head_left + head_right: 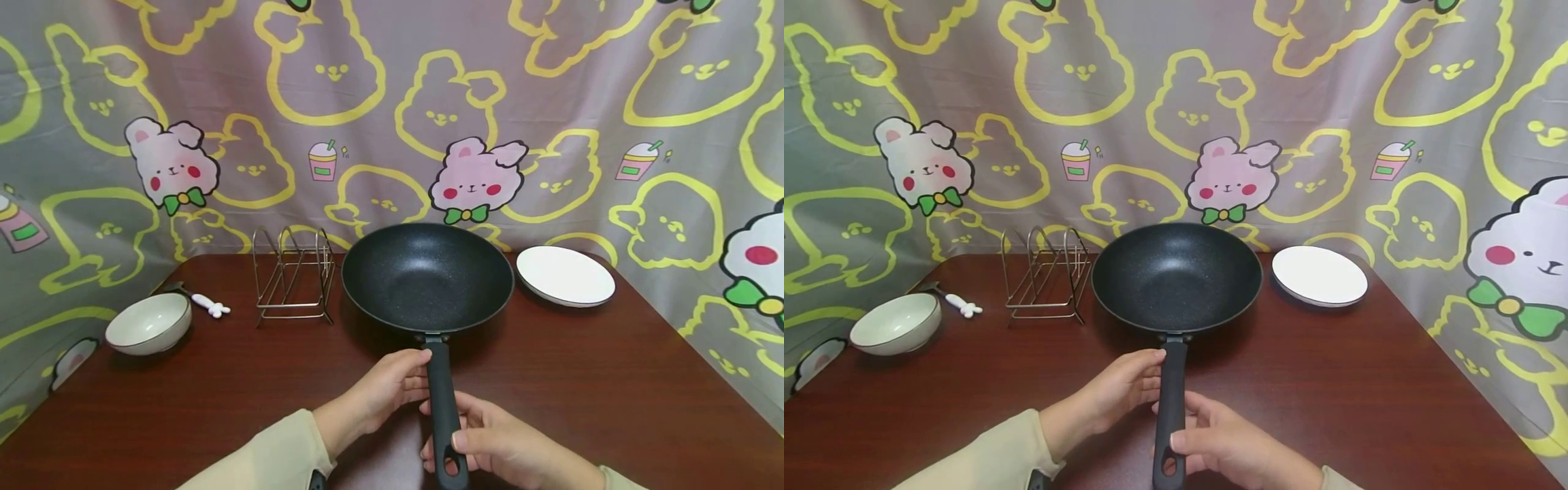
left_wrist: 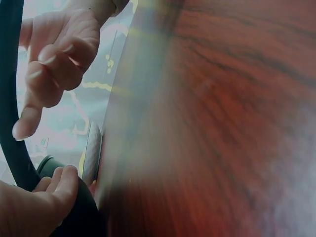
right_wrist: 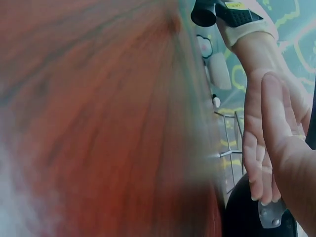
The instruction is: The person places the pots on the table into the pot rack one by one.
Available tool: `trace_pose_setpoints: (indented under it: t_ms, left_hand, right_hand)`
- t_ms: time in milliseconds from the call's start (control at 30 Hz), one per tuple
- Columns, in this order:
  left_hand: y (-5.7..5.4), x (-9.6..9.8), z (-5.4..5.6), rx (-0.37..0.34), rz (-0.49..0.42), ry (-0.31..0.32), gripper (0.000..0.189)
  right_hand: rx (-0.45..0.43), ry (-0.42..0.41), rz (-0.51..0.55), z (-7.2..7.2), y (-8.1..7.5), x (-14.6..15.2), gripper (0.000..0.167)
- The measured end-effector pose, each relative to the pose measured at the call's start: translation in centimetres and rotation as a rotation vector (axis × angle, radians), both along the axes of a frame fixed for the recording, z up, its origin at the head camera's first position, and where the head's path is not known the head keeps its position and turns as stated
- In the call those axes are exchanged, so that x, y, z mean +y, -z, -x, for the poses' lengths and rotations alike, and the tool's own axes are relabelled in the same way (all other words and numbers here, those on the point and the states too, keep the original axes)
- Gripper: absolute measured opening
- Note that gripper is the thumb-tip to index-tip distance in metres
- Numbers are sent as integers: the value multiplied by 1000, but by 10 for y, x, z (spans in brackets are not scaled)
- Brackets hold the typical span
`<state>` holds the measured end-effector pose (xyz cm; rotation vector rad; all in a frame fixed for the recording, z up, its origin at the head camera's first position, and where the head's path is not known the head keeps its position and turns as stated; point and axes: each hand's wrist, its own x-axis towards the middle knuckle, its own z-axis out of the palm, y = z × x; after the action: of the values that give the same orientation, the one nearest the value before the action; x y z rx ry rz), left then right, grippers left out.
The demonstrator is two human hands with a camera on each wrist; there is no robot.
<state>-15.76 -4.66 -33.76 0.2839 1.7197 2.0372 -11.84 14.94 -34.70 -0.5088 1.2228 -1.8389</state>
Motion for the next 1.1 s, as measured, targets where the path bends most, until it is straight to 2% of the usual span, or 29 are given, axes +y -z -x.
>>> trace_pose_setpoints:
  t_ms: [200,467,600,800,1000,1100]
  left_hand:
    - [3,10,-1,-15,-42,-41,26]
    - [4,18,-3,-34,-95,-120,12]
    - [4,20,-4,-47,-135,-139,8]
    - [4,21,-7,-43,-143,-162,10]
    - [4,22,-8,-26,-143,-165,15]
    - [4,22,-8,-18,-145,-159,16]
  right_hand:
    - [21,-14,37,-4,2,-3,42]
    - [-24,-6,72,-7,0,-7,39]
    - [-40,9,75,-8,-1,-8,41]
    - [-46,18,77,-8,0,-9,37]
    - [-57,12,100,-9,1,-9,53]
    - [-62,17,108,-9,2,-9,55]
